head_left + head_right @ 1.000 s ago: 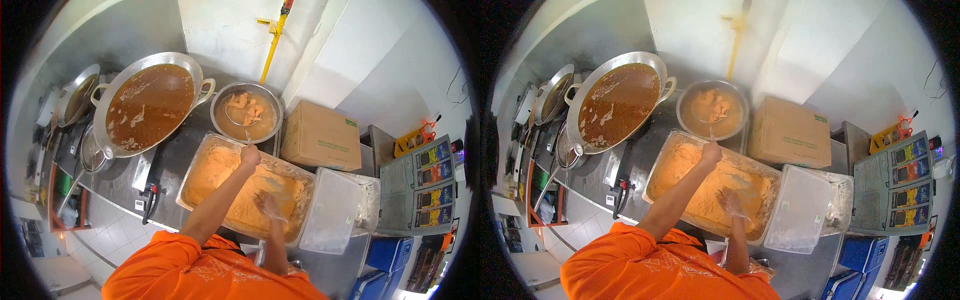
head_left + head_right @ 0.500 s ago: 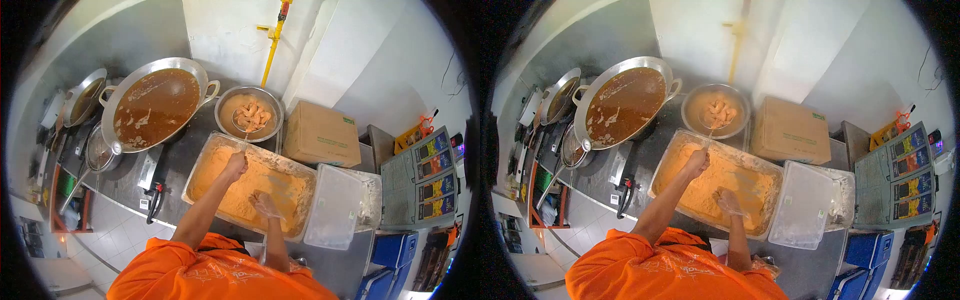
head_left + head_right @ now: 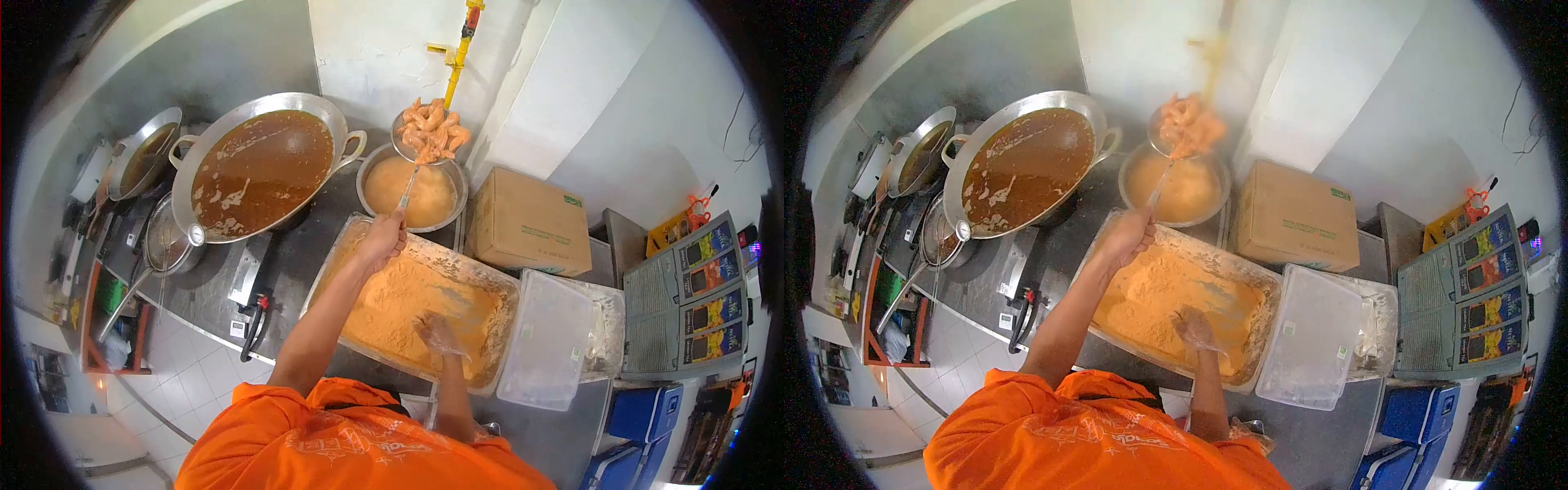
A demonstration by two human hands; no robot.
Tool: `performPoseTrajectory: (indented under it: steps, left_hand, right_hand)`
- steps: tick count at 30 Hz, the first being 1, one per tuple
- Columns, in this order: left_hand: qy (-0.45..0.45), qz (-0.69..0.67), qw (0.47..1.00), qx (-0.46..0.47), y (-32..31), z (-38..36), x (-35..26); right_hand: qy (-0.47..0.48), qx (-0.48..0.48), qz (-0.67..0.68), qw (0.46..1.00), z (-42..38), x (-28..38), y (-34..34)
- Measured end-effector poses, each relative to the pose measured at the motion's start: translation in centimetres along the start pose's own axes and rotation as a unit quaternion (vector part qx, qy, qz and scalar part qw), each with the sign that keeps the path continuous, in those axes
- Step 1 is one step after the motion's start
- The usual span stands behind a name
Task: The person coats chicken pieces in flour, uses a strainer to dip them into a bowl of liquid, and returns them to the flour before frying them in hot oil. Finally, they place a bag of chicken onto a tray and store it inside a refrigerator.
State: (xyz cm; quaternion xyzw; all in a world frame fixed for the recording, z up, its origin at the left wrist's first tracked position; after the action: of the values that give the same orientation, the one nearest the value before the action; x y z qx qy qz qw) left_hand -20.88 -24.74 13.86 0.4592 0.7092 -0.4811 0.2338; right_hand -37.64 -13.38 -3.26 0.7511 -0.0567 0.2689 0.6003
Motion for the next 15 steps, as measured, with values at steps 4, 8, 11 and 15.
performPoseTrajectory:
  steps: [4,8,11,15]
  left_hand:
    - [0.025,0.004,1.0,-0.008,1.6,0.4,2.0]
    - [0.07,0.046,0.995,-0.049,5.2,1.3,6.1]
    - [0.088,0.036,0.995,-0.033,5.8,0.9,6.8]
    - [0.071,0.051,0.996,-0.03,4.6,0.4,4.5]
  right_hand:
    - [-0.051,0.045,0.083,0.994,0.6,-4.1,-5.6]
    - [-0.065,0.064,0.186,0.978,0.6,-4.1,-6.1]
    - [-0.063,0.057,0.078,0.993,-0.3,0.8,0.1]
    - [-0.025,0.027,0.051,0.998,0.1,-0.4,-1.6]
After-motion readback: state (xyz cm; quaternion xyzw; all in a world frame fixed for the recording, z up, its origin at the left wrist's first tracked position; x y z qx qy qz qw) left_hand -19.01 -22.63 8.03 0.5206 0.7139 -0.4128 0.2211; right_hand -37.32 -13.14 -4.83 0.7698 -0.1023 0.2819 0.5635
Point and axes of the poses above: each hand's wrist, its own z-axis towards the middle knuckle, its own y-axis out of the back of the hand, x = y × z, the point moved 9 cm from there along z, towards the middle knuckle, and after that the axes turned 11 degrees about -z, right-handed, at the moved point
